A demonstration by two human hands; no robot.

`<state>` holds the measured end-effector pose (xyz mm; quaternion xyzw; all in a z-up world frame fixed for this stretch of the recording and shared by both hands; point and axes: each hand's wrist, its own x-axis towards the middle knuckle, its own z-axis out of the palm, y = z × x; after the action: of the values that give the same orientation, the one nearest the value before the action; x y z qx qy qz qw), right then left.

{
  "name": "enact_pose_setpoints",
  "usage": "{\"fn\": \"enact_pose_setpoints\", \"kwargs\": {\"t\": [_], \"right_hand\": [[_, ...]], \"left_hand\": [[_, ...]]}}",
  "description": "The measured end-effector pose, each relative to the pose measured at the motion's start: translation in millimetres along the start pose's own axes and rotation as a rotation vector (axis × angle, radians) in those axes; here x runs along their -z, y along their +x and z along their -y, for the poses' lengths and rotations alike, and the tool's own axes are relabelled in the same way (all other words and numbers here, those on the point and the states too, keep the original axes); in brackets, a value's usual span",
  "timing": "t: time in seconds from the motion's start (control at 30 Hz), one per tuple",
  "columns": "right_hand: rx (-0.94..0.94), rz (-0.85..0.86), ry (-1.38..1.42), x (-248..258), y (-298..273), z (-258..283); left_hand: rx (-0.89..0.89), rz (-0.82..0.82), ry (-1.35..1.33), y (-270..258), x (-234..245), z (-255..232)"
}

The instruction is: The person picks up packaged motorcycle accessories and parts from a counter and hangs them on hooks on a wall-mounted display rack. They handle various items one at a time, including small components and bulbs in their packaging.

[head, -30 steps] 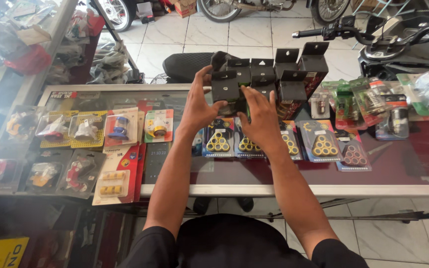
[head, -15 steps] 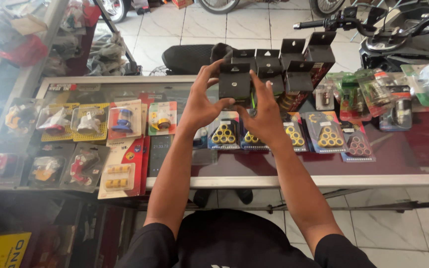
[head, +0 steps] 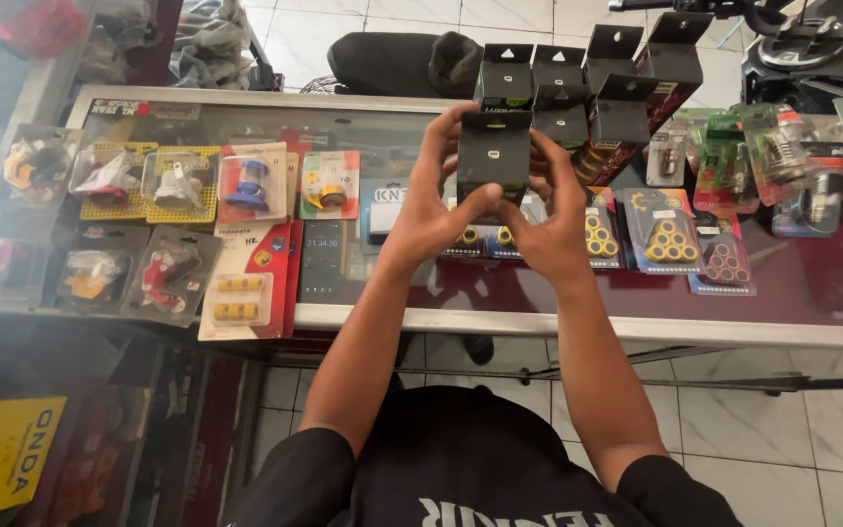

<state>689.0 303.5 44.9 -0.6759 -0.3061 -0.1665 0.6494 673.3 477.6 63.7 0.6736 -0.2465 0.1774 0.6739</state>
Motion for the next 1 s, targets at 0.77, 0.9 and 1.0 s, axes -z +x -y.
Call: {"fn": "enact_pose_setpoints", "kwargs": {"t": [0.77,0.9,1.0], "right_hand": [[-0.124,-0.174,-0.023,79,-89,43],[-0.093,-0.237,-0.068,85,-102,45],[-0.070,-0.283,-0.103,78,-112,42]], "left_hand": [[0.591,-0.146,-0.685,-33,-126,-2],[0.731,-0.010,-0.777,-35,-129,-1],[0.860,0.047,-0.720,-36,-122,1]]}}
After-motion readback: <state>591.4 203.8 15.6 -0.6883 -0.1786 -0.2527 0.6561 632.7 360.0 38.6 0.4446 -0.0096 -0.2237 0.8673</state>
